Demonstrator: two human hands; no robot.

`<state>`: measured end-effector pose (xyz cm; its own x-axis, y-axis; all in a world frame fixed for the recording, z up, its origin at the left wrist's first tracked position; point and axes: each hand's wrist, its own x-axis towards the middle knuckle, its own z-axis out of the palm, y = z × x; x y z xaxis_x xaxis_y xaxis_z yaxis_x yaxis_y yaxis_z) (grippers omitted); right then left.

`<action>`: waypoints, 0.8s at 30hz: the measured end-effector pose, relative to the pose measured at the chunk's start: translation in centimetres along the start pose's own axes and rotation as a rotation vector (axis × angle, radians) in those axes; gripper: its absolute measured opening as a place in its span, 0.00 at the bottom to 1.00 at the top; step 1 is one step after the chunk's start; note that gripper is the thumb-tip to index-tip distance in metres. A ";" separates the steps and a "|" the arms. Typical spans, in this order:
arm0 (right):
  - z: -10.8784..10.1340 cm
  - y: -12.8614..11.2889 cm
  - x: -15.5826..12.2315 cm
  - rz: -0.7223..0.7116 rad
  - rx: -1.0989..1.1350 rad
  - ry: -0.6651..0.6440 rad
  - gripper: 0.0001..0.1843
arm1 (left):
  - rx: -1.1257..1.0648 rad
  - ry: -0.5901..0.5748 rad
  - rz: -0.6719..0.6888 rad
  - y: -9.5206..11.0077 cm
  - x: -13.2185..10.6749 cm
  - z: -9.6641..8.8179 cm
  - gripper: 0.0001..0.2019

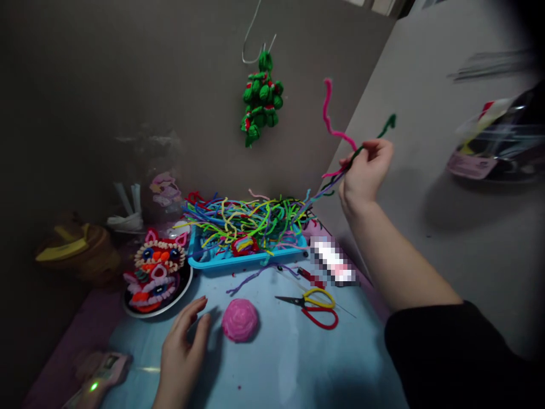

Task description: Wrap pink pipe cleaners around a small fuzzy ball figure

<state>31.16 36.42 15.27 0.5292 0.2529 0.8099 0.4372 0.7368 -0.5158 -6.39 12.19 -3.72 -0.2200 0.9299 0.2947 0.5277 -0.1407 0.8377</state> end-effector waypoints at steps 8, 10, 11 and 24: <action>5.8 -2.8 3.3 -0.254 -0.032 0.141 0.14 | -0.030 0.035 0.019 -0.3 0.3 0.3 0.18; 7.2 -3.6 0.3 -0.257 -0.056 -0.101 0.10 | -0.035 0.072 0.032 -0.1 0.4 0.2 0.18; 7.7 -4.0 -1.9 -0.218 -0.056 -0.283 0.08 | -0.033 0.097 0.035 0.1 0.4 0.0 0.18; 4.6 -8.0 -16.6 0.167 0.199 -0.962 0.03 | 0.043 0.088 0.090 9.1 3.9 0.1 0.25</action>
<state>15.50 29.24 7.24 -0.2805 0.6985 0.6583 0.2341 0.7149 -0.6588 -2.35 14.51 5.02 -0.2406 0.8803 0.4088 0.5828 -0.2058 0.7862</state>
